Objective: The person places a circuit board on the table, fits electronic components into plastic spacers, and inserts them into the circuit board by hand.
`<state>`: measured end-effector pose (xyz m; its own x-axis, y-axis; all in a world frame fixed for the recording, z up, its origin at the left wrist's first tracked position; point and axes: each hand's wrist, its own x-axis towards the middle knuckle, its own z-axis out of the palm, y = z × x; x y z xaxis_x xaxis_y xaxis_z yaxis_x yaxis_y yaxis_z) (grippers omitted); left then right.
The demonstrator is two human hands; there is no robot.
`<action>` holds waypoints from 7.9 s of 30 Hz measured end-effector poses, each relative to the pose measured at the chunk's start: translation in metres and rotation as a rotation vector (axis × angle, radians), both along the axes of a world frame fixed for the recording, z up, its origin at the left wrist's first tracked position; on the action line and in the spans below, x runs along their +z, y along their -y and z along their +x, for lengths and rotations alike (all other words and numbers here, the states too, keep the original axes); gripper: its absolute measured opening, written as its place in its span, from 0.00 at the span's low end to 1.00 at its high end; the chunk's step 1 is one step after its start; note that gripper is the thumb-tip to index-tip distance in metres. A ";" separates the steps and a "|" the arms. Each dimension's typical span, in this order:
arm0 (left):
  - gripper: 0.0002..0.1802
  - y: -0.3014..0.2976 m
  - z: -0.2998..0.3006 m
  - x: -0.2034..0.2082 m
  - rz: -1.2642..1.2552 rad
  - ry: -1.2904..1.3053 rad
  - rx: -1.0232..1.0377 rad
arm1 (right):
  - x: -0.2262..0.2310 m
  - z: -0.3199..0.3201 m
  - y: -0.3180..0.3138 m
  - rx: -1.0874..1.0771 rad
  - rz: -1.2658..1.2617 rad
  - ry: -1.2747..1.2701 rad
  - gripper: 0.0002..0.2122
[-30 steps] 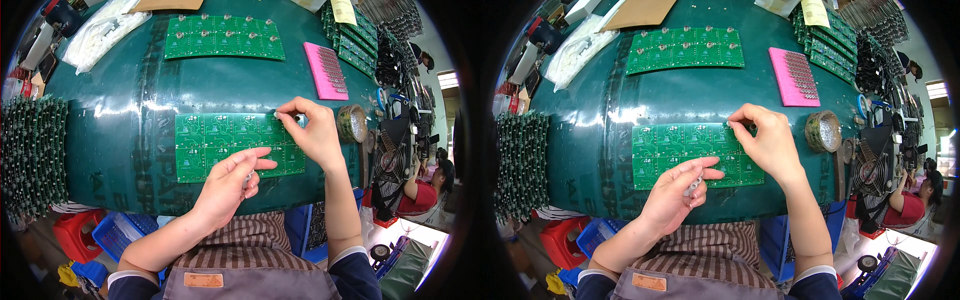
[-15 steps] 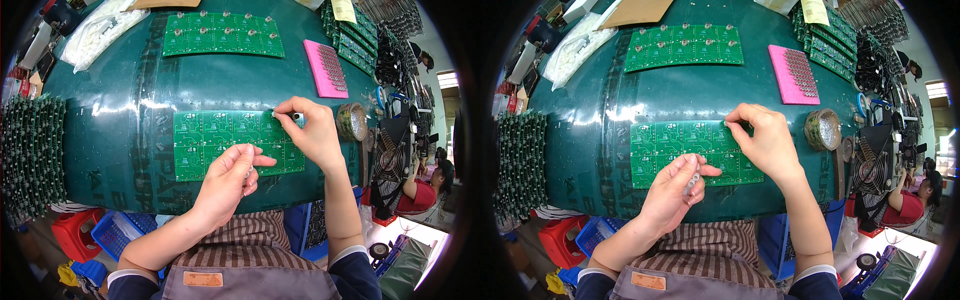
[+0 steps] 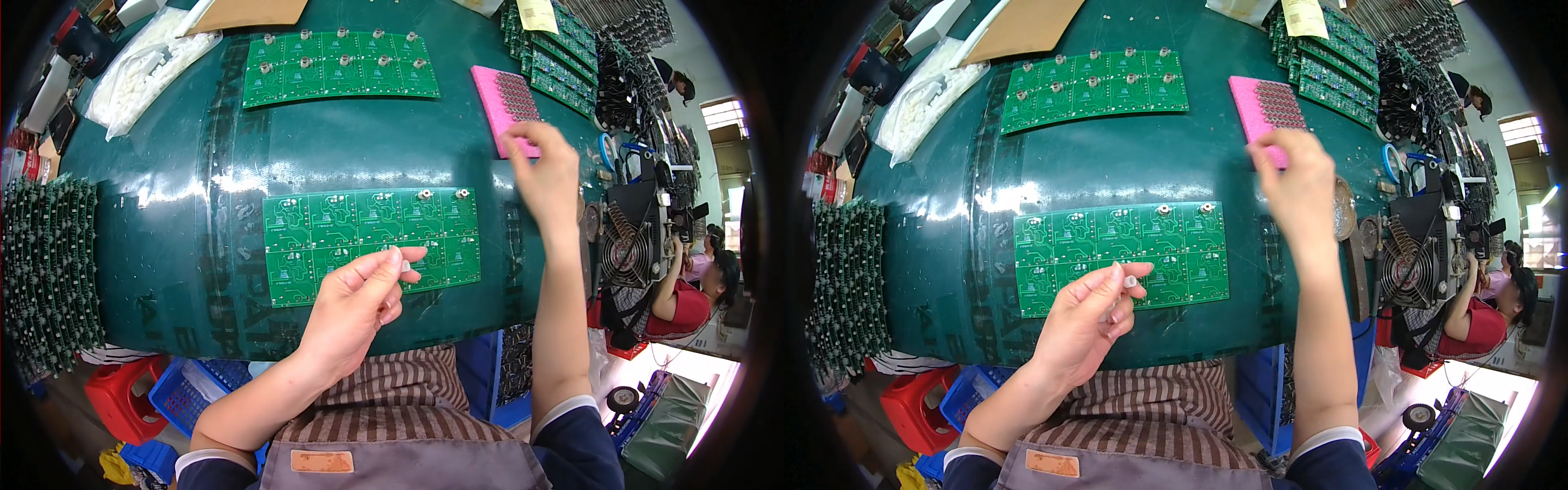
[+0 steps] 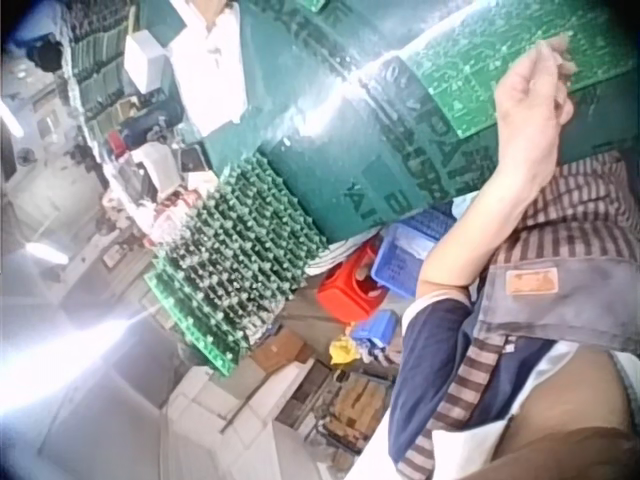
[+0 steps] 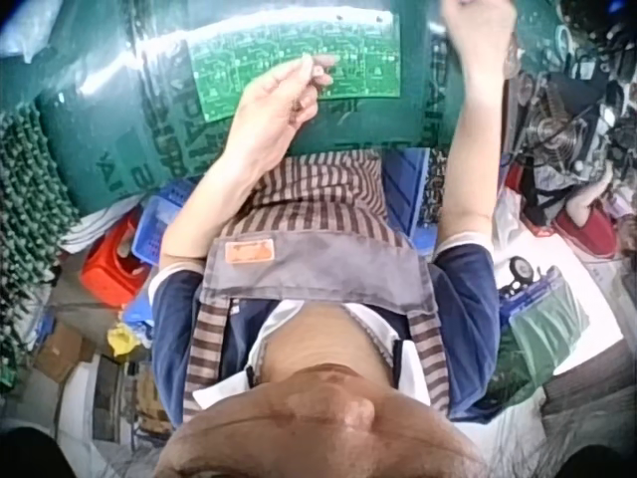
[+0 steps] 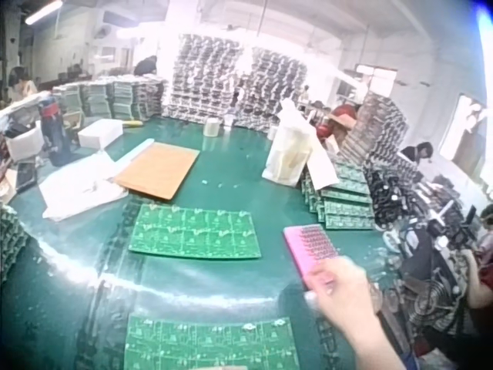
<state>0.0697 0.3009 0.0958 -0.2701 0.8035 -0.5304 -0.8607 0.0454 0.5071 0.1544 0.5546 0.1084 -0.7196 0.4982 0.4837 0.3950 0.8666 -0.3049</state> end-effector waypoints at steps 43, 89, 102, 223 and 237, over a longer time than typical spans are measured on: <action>0.19 0.013 -0.001 0.005 0.008 0.035 0.020 | 0.007 0.012 0.123 0.431 -0.887 -0.155 0.06; 0.14 0.016 0.008 -0.002 0.028 -0.044 -0.018 | -0.011 -0.011 -0.063 -0.065 -0.072 0.135 0.06; 0.13 0.016 0.012 -0.002 0.034 0.029 0.056 | 0.004 -0.013 -0.003 0.023 -0.391 -0.083 0.04; 0.18 0.053 -0.009 -0.001 0.087 0.203 0.178 | 0.005 -0.097 0.143 0.404 -0.706 0.092 0.05; 0.13 0.052 -0.005 -0.011 0.066 0.039 0.110 | -0.002 -0.110 0.149 0.368 -0.679 0.160 0.04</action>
<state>0.0650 0.2494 0.0845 -0.3385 0.8040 -0.4890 -0.8778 -0.0827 0.4718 0.0440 0.4060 0.1061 -0.9309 0.3635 0.0355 0.2025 0.5945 -0.7782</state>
